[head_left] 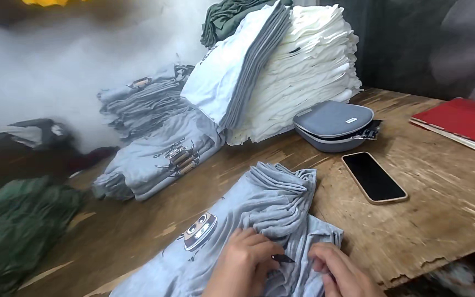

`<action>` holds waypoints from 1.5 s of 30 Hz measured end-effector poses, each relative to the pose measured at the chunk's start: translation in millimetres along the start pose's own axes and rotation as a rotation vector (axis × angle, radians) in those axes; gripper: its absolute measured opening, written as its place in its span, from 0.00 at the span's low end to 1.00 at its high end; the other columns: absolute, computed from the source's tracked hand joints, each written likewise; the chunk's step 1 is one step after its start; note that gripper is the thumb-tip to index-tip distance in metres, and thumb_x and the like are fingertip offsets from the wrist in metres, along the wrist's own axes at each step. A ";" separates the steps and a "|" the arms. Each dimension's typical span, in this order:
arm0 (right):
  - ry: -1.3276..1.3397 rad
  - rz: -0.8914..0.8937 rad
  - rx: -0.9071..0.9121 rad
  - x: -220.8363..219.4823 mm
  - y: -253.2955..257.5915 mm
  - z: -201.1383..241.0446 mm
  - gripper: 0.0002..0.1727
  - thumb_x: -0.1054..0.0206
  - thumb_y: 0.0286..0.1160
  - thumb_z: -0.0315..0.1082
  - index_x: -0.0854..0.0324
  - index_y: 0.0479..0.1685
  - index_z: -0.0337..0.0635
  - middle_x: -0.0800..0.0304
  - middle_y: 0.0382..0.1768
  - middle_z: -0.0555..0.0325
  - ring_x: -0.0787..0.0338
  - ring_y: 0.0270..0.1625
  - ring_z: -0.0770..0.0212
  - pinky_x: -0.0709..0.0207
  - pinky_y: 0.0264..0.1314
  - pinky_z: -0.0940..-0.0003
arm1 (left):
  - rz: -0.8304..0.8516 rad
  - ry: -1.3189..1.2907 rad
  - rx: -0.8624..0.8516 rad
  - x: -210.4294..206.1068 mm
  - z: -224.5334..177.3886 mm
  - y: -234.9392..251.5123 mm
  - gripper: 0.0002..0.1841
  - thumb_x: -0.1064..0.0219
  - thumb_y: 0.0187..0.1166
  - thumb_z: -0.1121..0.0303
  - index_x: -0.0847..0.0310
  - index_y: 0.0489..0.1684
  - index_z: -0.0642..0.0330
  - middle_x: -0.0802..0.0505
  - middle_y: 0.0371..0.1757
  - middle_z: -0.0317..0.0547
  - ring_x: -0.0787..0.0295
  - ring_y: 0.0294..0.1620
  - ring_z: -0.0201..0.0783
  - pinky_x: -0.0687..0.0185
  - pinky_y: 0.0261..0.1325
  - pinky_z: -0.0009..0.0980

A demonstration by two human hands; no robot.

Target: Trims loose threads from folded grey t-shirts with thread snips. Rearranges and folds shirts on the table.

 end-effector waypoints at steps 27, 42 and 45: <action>-0.094 -0.406 -0.012 -17.6 -6.2 9.8 0.15 0.33 0.81 0.51 0.09 0.31 0.56 0.15 0.29 0.63 0.18 0.52 0.58 0.39 0.69 0.54 | -0.023 -0.124 -0.011 18.6 5.7 -5.8 0.11 0.19 0.66 0.59 0.04 0.44 0.43 0.04 0.46 0.31 0.12 0.50 0.36 0.22 0.55 0.41; -0.237 -0.383 0.059 -40.0 17.7 17.4 0.07 0.24 0.71 0.43 0.03 0.40 0.55 0.06 0.40 0.59 0.11 0.43 0.57 0.21 0.48 0.58 | -0.097 -0.165 0.096 30.1 29.6 -6.6 0.14 0.20 0.68 0.54 0.07 0.49 0.44 0.06 0.46 0.29 0.11 0.50 0.26 0.14 0.57 0.30; -0.011 -0.450 0.108 -29.9 11.5 14.3 0.06 0.23 0.72 0.40 0.04 0.31 0.54 0.09 0.33 0.64 0.15 0.46 0.64 0.25 0.57 0.67 | -0.070 -0.153 0.073 35.5 26.9 -10.1 0.14 0.19 0.68 0.55 0.07 0.49 0.44 0.05 0.46 0.31 0.11 0.52 0.30 0.16 0.60 0.34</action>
Point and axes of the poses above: each hand's wrist, its own y-axis towards the middle knuckle, its own x-axis out of the back of the hand, z = x × y, the point moved 6 cm from there along y, towards the middle knuckle
